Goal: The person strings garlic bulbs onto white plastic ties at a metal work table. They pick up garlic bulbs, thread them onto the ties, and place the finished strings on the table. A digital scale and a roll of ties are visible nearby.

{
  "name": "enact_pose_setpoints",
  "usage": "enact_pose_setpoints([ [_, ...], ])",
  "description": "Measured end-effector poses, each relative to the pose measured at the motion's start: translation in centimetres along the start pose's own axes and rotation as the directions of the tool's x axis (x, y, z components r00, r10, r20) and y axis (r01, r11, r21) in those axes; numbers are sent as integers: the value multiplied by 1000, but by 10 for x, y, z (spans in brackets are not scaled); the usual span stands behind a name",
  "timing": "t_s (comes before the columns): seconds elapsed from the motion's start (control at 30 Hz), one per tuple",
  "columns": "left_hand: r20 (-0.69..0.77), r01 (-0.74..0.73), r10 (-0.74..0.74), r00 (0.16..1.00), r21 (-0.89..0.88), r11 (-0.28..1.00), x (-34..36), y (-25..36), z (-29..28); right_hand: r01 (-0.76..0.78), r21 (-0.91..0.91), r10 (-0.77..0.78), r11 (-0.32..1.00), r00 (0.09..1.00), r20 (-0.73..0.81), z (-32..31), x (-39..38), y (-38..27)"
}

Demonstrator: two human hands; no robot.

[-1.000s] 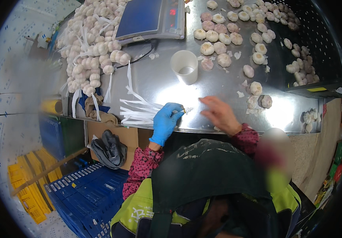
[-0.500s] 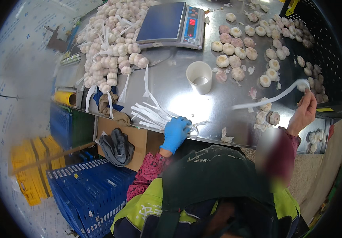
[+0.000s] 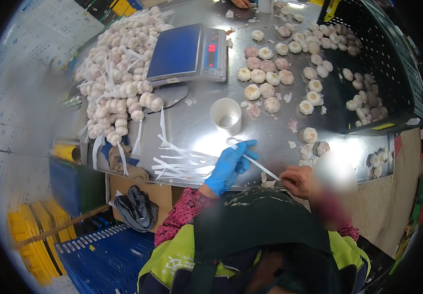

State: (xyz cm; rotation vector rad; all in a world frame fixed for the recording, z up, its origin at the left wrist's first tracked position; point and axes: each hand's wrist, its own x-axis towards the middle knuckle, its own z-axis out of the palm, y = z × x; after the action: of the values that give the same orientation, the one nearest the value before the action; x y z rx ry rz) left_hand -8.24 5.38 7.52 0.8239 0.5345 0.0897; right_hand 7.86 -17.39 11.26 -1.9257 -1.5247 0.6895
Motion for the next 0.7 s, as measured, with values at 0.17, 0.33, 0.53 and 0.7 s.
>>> enact_pose_setpoints([
  [0.17,-11,-94,97,995,176,980,3,11,5,-123,-35,126,992,981,148,4,-45,42],
  [0.33,158,-41,-21,987,379,924,-2,8,37,51,246,25,968,954,-299,-8,7,3],
  [0.53,245,-45,-131,961,601,798,-1,-10,53,-30,737,165,675,980,-112,-8,64,-11],
  [0.7,235,-44,-99,967,536,843,-6,-14,64,-27,891,282,453,953,-115,-20,71,-13],
])
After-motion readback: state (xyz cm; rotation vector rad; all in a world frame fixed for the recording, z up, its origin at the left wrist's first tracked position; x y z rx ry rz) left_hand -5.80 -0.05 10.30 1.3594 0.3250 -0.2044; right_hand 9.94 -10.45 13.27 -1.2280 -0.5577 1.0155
